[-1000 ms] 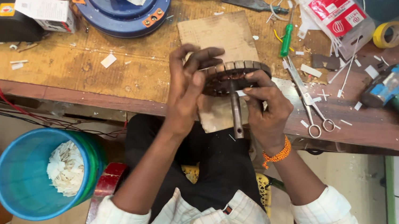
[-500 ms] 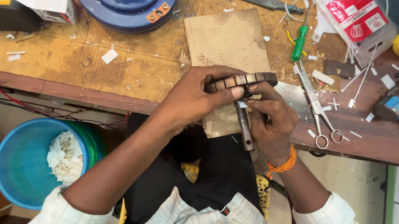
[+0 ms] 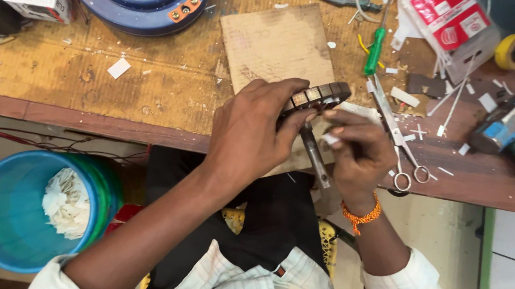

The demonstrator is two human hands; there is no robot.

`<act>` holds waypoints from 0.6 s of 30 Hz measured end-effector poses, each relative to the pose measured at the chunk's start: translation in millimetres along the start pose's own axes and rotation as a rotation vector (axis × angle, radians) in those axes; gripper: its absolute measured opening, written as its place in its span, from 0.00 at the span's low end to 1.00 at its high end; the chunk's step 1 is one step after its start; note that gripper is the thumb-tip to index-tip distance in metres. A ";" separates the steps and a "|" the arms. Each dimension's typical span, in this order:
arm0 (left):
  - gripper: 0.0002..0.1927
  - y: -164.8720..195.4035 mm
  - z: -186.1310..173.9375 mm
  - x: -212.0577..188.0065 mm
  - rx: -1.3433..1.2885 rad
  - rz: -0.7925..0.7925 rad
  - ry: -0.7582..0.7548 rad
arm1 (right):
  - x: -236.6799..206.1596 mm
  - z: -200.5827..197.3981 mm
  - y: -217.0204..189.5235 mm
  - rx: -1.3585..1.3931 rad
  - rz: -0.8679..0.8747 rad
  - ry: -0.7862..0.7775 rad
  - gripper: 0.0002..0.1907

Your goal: The person assembles a motor stator by cutting small white insulating pieces with scissors and inserting them into slots between copper windings. They use a screwdriver to adjust the components and repeatedly place the insulators into the stator.

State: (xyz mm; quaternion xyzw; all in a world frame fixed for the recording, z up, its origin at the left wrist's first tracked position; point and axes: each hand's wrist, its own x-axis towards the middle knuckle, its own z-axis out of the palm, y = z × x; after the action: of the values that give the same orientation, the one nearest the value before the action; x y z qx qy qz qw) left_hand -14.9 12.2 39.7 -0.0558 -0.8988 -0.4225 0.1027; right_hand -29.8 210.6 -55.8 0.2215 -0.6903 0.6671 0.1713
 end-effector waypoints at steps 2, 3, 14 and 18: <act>0.18 2.7 -2.1 0.7 0.034 0.028 -0.020 | 10.5 -6.4 -2.8 -0.090 -0.009 0.039 0.10; 0.18 3.8 -2.7 1.4 0.049 0.042 -0.030 | 17.1 -8.5 -4.2 -0.097 -0.022 0.044 0.10; 0.18 3.8 -5.8 10.3 0.109 0.101 -0.107 | 55.2 -8.8 -49.7 -0.604 -0.439 -0.181 0.11; 0.17 3.5 -4.8 12.0 0.112 0.092 -0.131 | 63.8 -16.9 -64.8 -0.687 -0.396 -0.290 0.10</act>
State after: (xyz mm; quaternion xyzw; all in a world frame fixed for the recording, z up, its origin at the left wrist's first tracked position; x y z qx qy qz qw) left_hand -25.3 11.0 48.1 -0.1188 -0.9224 -0.3617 0.0659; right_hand -50.0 221.8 33.7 0.3718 -0.8335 0.3144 0.2611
